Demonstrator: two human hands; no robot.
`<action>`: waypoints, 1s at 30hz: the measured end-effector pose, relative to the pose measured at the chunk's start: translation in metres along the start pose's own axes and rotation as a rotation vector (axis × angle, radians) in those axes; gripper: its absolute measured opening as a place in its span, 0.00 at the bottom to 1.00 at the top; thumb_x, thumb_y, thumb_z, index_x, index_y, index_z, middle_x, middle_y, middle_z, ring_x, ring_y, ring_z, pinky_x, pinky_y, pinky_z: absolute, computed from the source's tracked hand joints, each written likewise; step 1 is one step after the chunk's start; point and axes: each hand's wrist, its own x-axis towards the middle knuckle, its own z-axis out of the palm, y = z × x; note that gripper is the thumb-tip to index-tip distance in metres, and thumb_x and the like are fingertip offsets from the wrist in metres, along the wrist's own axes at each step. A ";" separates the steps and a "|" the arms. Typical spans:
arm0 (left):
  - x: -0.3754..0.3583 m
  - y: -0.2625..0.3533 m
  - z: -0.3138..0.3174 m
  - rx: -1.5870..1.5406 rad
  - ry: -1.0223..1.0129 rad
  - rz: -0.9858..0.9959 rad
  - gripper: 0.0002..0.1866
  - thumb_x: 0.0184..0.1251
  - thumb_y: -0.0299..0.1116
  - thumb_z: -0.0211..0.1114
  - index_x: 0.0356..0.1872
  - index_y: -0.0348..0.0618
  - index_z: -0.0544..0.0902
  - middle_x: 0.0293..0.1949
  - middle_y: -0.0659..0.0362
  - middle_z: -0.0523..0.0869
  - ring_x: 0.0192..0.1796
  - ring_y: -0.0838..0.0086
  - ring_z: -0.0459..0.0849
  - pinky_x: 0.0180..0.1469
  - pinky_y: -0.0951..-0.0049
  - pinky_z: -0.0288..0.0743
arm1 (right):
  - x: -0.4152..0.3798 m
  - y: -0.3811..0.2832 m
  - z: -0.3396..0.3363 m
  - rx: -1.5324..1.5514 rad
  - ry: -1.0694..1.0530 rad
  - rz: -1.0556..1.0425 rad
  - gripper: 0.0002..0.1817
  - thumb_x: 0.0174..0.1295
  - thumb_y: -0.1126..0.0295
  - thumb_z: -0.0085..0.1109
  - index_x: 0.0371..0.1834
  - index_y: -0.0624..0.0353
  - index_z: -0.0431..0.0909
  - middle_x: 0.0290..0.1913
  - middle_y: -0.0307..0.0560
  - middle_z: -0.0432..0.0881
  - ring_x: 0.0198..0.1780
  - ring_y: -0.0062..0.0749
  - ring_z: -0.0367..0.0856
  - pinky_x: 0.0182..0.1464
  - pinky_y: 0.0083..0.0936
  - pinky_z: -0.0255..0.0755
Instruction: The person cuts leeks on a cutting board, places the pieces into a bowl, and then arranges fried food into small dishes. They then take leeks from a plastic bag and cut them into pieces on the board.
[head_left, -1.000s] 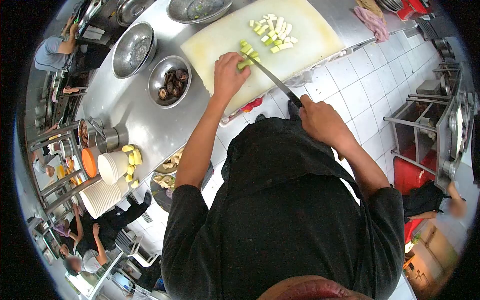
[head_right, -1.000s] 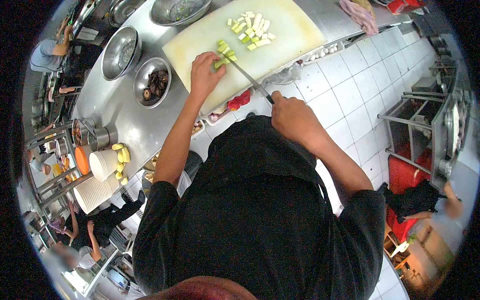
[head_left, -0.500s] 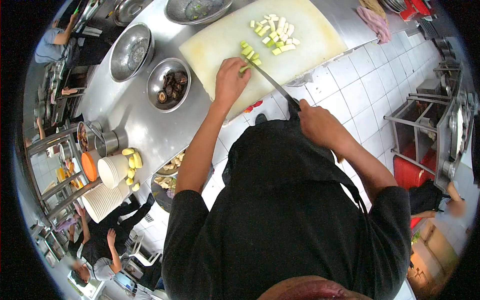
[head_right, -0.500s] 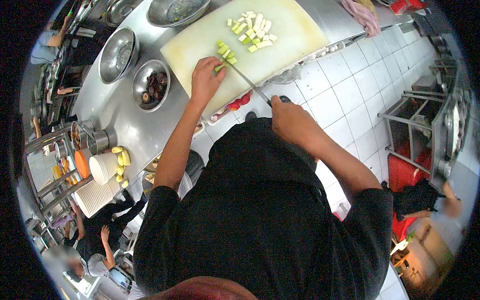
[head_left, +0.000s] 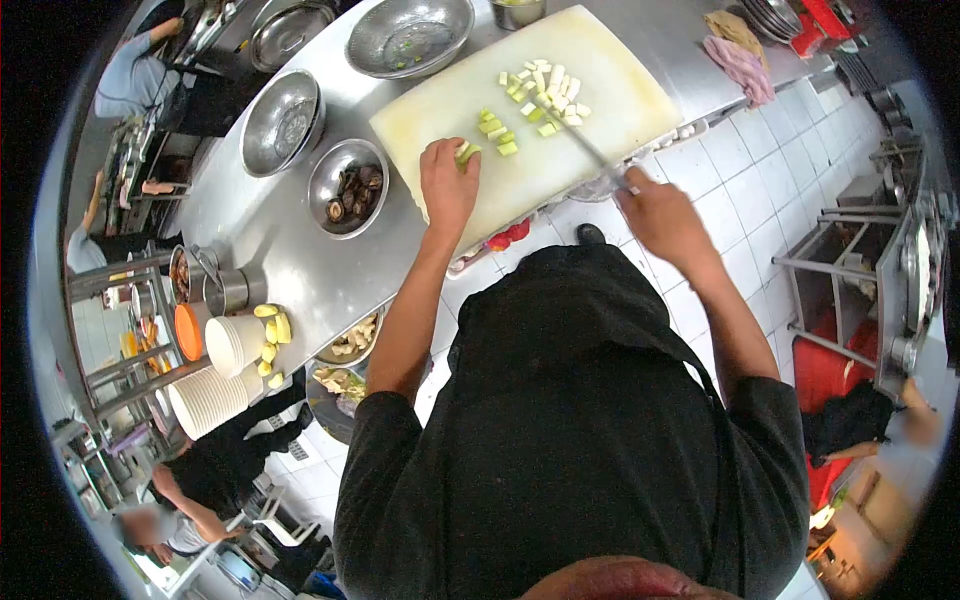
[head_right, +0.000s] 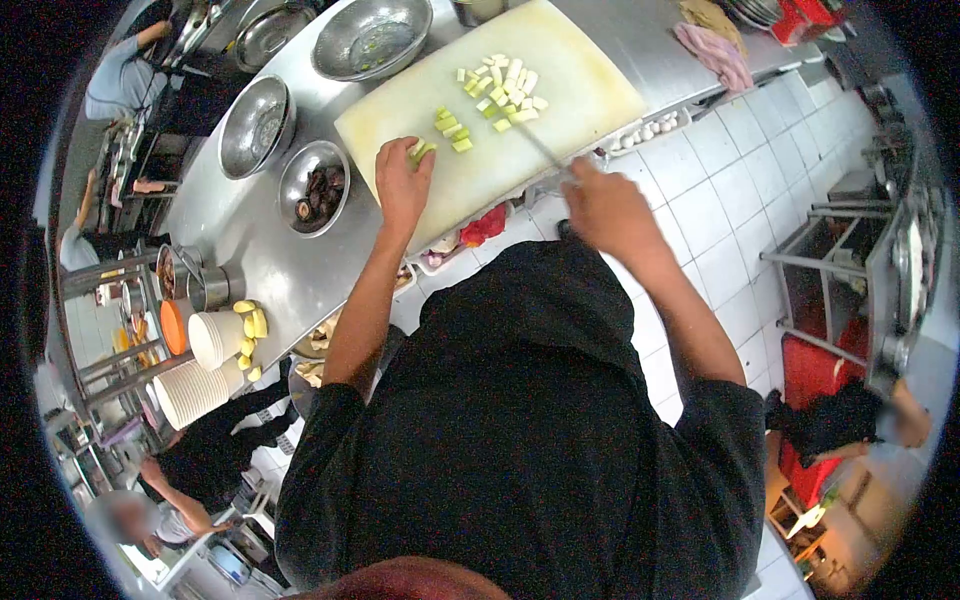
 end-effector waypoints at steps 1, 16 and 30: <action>0.002 0.000 0.001 0.000 0.047 0.007 0.15 0.60 0.31 0.70 0.46 0.36 0.82 0.46 0.48 0.83 0.51 0.55 0.81 0.55 0.60 0.73 | 0.008 0.012 -0.007 -0.021 0.070 0.000 0.15 0.66 0.61 0.54 0.49 0.58 0.73 0.33 0.67 0.84 0.39 0.64 0.83 0.44 0.56 0.76; 0.022 0.044 0.076 0.166 0.085 -0.308 0.30 0.71 0.47 0.61 0.66 0.37 0.71 0.69 0.36 0.64 0.73 0.38 0.56 0.74 0.43 0.49 | 0.173 0.128 -0.023 -0.110 0.306 -0.276 0.30 0.49 0.55 0.76 0.54 0.58 0.78 0.49 0.63 0.77 0.52 0.59 0.76 0.54 0.48 0.70; 0.077 0.055 0.130 0.176 0.057 -0.166 0.22 0.72 0.40 0.53 0.58 0.35 0.78 0.62 0.44 0.76 0.68 0.47 0.68 0.70 0.47 0.56 | 0.263 0.025 0.051 0.137 0.033 -1.010 0.64 0.36 0.40 0.76 0.75 0.64 0.56 0.72 0.72 0.57 0.74 0.70 0.51 0.77 0.53 0.44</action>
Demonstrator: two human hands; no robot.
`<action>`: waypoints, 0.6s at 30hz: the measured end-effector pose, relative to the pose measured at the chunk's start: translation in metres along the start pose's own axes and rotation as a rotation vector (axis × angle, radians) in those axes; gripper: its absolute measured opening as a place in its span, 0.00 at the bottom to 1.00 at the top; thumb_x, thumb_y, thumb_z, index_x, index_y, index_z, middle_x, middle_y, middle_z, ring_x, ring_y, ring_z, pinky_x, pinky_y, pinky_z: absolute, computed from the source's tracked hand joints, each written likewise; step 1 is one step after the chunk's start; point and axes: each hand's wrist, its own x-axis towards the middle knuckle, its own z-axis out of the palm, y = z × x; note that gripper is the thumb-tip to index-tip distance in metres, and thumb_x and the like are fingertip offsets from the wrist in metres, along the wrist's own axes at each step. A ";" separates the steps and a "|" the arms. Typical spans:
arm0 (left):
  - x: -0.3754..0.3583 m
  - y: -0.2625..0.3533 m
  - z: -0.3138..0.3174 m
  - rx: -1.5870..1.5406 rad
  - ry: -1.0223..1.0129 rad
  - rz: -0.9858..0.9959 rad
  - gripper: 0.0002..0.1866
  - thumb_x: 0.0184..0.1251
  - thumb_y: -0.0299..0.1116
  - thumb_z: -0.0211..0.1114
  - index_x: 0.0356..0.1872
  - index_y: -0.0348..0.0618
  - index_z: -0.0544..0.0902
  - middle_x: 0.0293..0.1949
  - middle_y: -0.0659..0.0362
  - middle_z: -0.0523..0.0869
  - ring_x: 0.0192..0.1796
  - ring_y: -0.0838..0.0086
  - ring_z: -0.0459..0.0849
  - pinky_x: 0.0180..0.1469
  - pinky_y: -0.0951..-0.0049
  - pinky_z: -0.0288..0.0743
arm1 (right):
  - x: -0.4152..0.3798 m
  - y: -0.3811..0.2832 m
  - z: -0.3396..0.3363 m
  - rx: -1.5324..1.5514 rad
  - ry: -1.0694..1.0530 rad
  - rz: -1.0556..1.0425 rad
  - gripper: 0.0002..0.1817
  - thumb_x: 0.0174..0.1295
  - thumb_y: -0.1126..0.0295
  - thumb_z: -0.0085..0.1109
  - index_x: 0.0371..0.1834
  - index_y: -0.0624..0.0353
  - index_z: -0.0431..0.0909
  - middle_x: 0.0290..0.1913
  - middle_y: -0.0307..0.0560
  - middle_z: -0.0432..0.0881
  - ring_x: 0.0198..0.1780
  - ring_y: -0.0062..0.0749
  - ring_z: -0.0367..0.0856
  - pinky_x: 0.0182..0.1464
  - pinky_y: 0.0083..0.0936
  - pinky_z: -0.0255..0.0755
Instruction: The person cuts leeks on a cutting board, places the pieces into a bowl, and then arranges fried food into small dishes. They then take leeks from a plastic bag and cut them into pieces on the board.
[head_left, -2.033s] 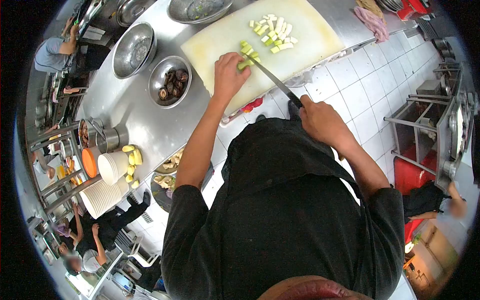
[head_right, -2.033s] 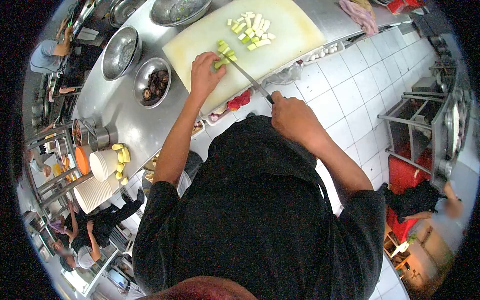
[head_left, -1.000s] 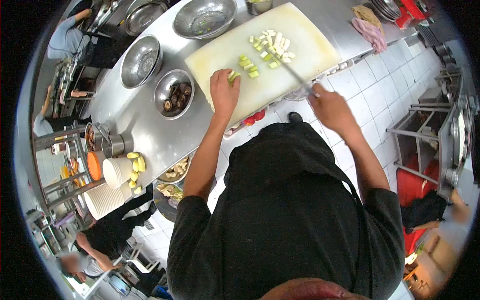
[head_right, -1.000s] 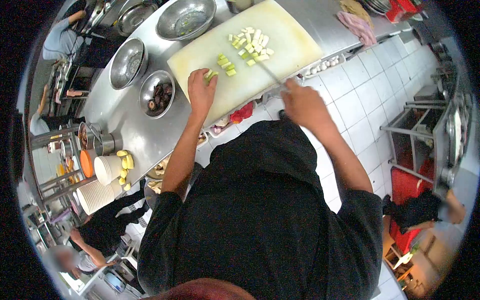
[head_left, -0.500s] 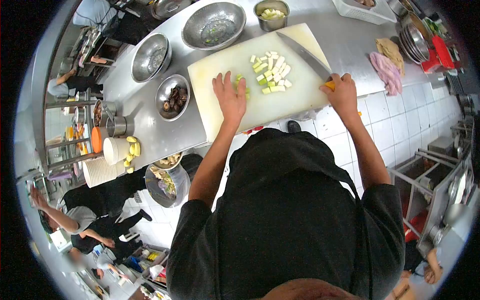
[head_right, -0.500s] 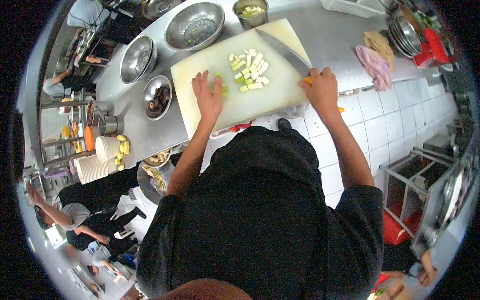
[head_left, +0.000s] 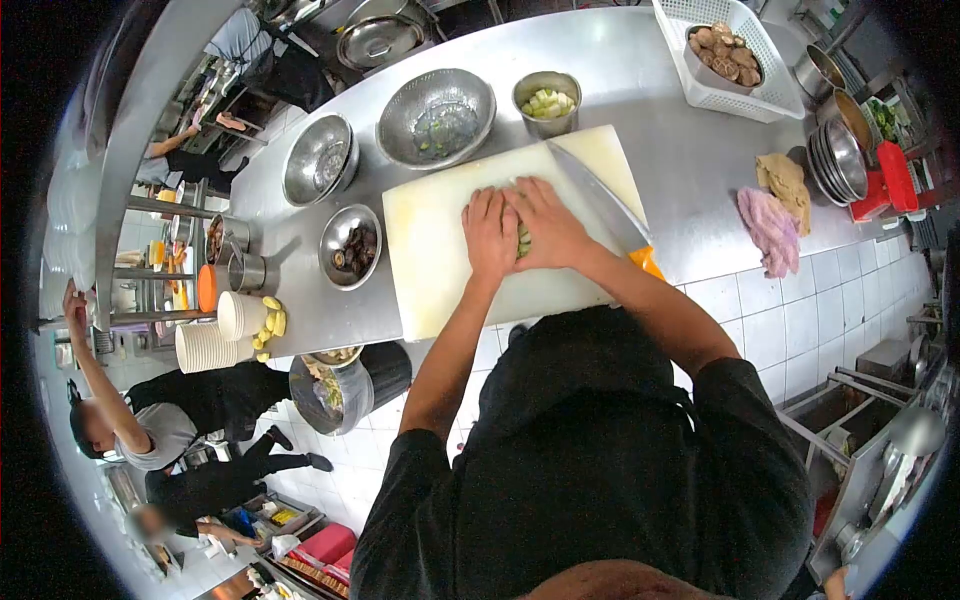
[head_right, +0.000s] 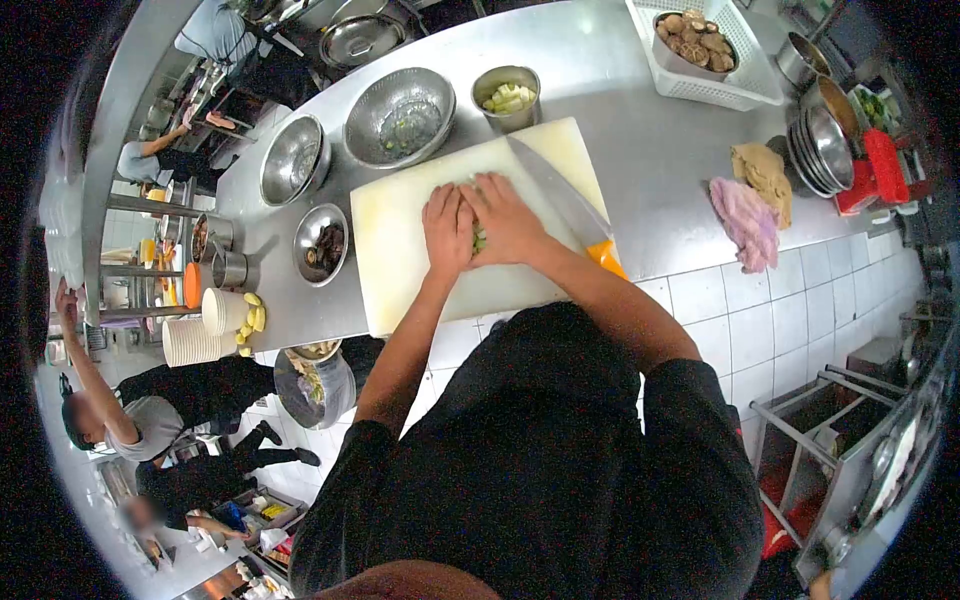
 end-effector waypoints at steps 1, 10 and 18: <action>0.004 0.002 0.001 -0.089 0.023 -0.006 0.19 0.71 0.36 0.52 0.54 0.32 0.78 0.59 0.44 0.78 0.62 0.49 0.73 0.66 0.51 0.62 | 0.004 -0.001 0.003 0.029 0.058 -0.004 0.58 0.35 0.50 0.78 0.72 0.65 0.60 0.70 0.70 0.60 0.72 0.65 0.57 0.75 0.48 0.53; 0.019 0.020 0.034 -0.818 0.285 -0.591 0.14 0.74 0.33 0.52 0.49 0.32 0.78 0.46 0.53 0.81 0.52 0.66 0.79 0.56 0.67 0.71 | 0.036 0.013 0.021 0.514 0.218 0.068 0.33 0.46 0.80 0.64 0.62 0.62 0.71 0.59 0.56 0.75 0.64 0.54 0.71 0.67 0.38 0.66; 0.061 0.059 0.037 -1.578 0.387 -0.874 0.12 0.72 0.34 0.54 0.46 0.35 0.79 0.42 0.56 0.81 0.45 0.69 0.82 0.48 0.67 0.77 | 0.051 0.018 0.015 1.127 0.407 0.489 0.23 0.49 0.84 0.57 0.51 0.61 0.83 0.53 0.52 0.81 0.54 0.38 0.80 0.58 0.28 0.72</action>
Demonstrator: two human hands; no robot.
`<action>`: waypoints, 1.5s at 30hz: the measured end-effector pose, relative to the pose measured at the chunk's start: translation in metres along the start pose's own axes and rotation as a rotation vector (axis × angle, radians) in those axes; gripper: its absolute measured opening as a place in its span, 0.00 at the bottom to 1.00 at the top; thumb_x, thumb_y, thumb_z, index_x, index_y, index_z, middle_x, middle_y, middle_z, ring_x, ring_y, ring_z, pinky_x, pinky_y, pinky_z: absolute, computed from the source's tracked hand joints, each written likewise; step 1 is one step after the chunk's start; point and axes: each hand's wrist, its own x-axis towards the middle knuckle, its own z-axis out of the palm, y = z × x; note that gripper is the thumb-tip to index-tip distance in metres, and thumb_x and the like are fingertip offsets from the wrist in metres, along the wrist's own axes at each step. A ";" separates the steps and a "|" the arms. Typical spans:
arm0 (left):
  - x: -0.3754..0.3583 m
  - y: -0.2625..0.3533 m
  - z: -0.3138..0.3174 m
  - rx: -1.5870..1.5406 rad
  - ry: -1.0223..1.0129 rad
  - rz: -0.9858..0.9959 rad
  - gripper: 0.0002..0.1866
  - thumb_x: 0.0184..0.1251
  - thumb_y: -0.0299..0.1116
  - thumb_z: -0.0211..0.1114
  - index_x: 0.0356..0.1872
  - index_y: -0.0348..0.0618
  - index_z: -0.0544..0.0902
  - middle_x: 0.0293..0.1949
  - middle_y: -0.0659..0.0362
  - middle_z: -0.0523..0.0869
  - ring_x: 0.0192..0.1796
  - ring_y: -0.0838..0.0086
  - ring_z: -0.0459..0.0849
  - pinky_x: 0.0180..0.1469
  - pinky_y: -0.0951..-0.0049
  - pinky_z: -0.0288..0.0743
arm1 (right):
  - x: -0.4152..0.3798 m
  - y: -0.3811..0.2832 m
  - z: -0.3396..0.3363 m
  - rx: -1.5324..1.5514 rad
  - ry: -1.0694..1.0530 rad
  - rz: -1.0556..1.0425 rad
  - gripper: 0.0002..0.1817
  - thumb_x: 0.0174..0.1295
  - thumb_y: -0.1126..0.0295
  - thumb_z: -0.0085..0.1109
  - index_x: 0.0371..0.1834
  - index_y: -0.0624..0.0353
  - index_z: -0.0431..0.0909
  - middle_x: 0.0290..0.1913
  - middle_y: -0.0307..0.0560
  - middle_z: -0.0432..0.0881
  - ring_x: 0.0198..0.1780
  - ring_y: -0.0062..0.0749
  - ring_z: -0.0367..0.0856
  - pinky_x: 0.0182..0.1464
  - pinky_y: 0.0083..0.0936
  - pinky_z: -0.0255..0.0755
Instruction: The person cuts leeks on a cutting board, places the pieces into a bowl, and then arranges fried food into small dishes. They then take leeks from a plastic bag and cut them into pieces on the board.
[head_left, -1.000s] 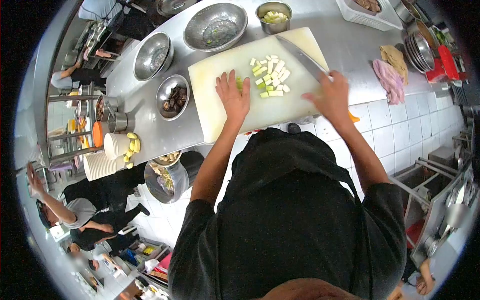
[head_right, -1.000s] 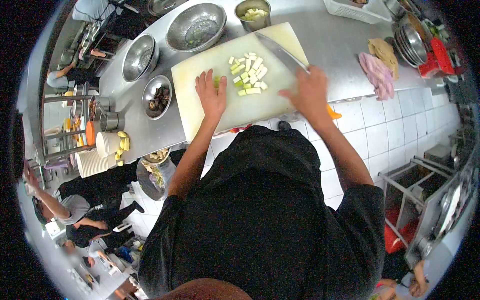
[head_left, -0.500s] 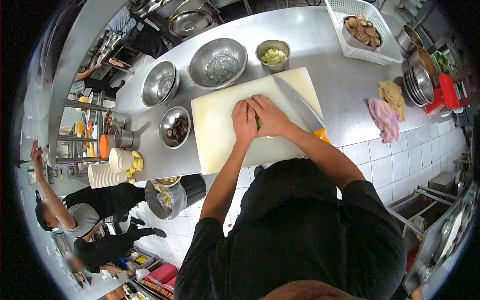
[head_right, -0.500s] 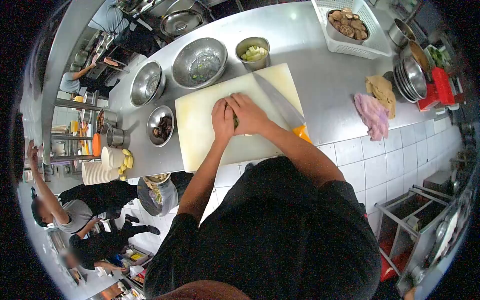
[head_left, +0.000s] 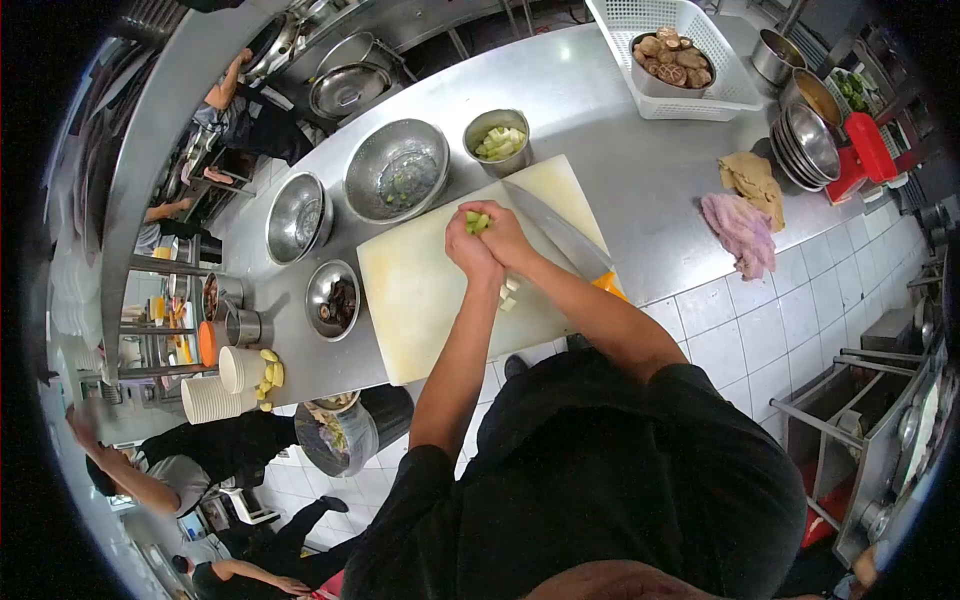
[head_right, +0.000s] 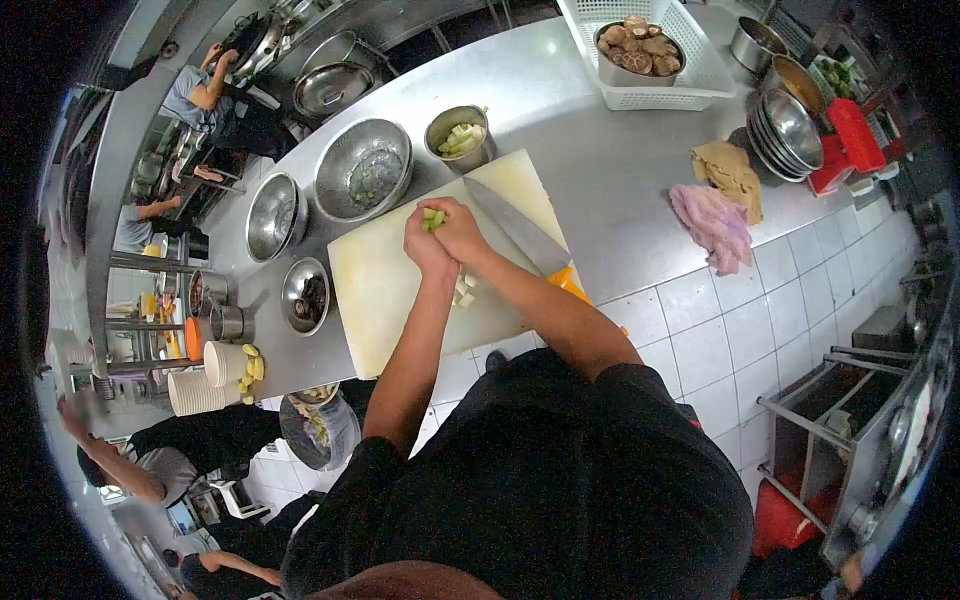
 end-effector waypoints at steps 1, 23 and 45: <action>0.003 -0.002 0.006 0.013 0.023 0.041 0.12 0.71 0.34 0.55 0.46 0.34 0.79 0.42 0.55 0.82 0.45 0.69 0.82 0.48 0.68 0.77 | 0.004 -0.001 -0.002 0.033 0.014 -0.016 0.23 0.49 0.84 0.57 0.51 0.61 0.83 0.53 0.52 0.81 0.54 0.38 0.80 0.58 0.28 0.72; 0.087 0.060 0.070 0.909 -0.414 0.348 0.24 0.77 0.45 0.53 0.56 0.32 0.81 0.57 0.51 0.83 0.58 0.68 0.78 0.62 0.68 0.69 | 0.094 -0.096 -0.068 -0.348 0.213 -0.187 0.15 0.61 0.67 0.57 0.45 0.66 0.83 0.41 0.50 0.86 0.46 0.33 0.84 0.53 0.26 0.74; -0.063 0.067 -0.097 0.957 -0.126 0.354 0.19 0.72 0.29 0.60 0.62 0.36 0.76 0.57 0.53 0.83 0.47 0.75 0.82 0.54 0.74 0.76 | -0.070 0.003 0.012 -1.227 -0.347 -0.592 0.15 0.59 0.64 0.60 0.46 0.61 0.80 0.50 0.55 0.74 0.60 0.52 0.69 0.62 0.50 0.64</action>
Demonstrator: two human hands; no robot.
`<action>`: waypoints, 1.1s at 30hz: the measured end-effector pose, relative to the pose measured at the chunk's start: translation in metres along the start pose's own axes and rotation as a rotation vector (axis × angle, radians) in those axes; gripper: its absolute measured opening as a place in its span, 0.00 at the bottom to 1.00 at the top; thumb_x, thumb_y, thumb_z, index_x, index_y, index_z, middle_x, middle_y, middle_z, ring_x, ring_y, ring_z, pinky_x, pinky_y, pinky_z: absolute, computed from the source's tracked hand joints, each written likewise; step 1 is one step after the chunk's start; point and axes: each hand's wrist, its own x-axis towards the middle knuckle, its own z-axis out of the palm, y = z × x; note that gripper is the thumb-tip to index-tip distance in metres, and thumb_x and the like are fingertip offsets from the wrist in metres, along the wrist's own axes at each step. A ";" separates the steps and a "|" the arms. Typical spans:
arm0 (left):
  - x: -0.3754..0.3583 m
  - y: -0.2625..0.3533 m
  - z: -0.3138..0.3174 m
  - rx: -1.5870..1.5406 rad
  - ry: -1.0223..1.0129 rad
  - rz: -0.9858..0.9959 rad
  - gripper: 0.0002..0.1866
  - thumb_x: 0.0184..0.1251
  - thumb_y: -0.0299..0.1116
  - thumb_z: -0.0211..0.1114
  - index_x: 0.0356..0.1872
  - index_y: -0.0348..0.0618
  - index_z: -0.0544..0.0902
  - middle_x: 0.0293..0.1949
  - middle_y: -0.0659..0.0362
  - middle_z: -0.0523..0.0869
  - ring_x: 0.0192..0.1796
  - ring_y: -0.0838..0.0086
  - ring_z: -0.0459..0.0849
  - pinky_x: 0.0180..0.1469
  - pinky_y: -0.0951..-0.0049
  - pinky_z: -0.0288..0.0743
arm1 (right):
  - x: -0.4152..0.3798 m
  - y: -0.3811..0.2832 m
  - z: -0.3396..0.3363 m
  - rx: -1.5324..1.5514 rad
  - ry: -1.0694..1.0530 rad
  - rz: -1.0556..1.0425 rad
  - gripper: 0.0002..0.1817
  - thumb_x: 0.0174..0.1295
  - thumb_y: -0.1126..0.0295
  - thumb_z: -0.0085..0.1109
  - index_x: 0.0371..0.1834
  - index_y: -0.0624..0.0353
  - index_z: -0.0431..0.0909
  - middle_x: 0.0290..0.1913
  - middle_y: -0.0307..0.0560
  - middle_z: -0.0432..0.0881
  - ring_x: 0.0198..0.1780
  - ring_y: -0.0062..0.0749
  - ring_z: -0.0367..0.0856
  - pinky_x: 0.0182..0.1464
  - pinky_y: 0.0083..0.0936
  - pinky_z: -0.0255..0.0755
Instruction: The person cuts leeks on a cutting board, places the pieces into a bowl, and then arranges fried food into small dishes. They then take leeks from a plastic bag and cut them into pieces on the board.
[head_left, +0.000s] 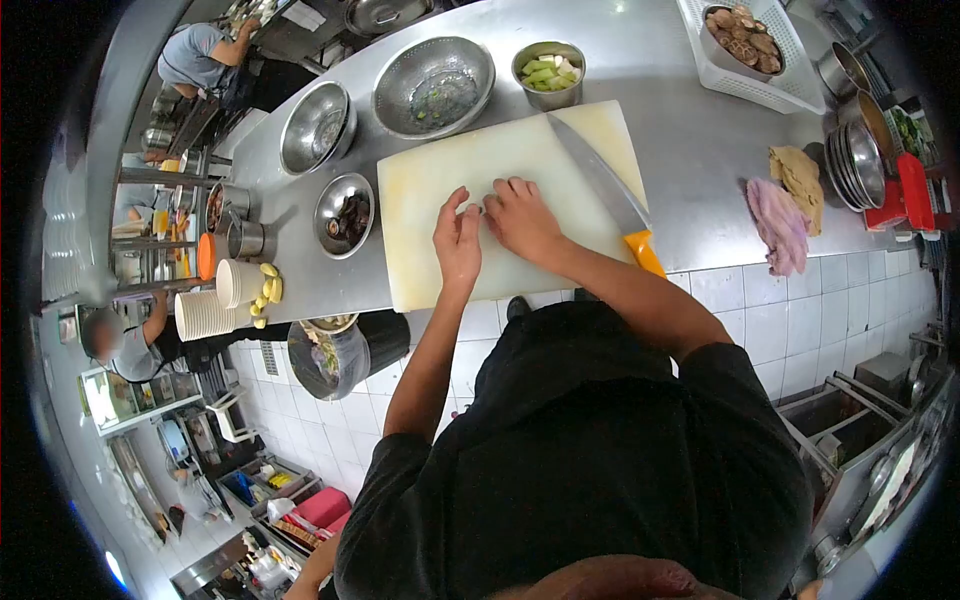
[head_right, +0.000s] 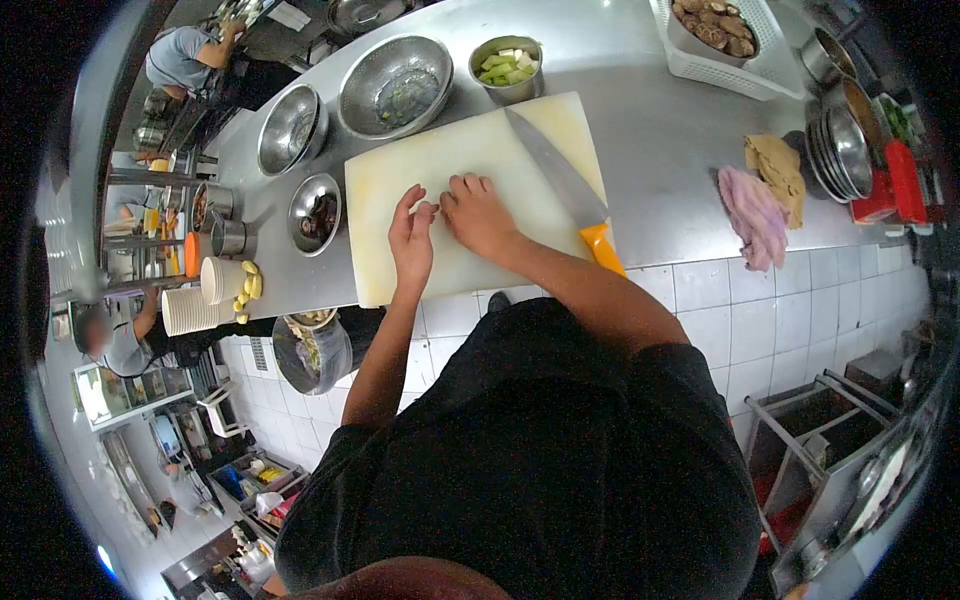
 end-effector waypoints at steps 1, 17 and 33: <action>-0.001 0.001 -0.003 0.011 0.026 -0.010 0.19 0.72 0.29 0.60 0.61 0.36 0.77 0.56 0.53 0.83 0.46 0.75 0.82 0.52 0.74 0.76 | 0.002 0.000 0.001 -0.021 -0.037 -0.003 0.12 0.58 0.66 0.60 0.42 0.61 0.80 0.47 0.53 0.75 0.57 0.50 0.72 0.59 0.49 0.67; -0.028 0.007 -0.005 0.295 -0.037 0.044 0.21 0.60 0.31 0.71 0.56 0.39 0.81 0.52 0.50 0.83 0.51 0.64 0.83 0.54 0.66 0.78 | 0.064 0.059 -0.017 1.234 0.000 0.846 0.10 0.54 0.66 0.68 0.25 0.61 0.81 0.23 0.43 0.79 0.19 0.24 0.75 0.19 0.23 0.67; 0.014 0.007 0.030 0.766 -0.416 0.366 0.14 0.54 0.29 0.69 0.44 0.42 0.86 0.44 0.51 0.82 0.46 0.55 0.83 0.51 0.61 0.78 | 0.173 0.201 -0.080 1.007 0.327 0.618 0.19 0.65 0.60 0.53 0.38 0.68 0.85 0.40 0.51 0.88 0.43 0.33 0.83 0.54 0.28 0.72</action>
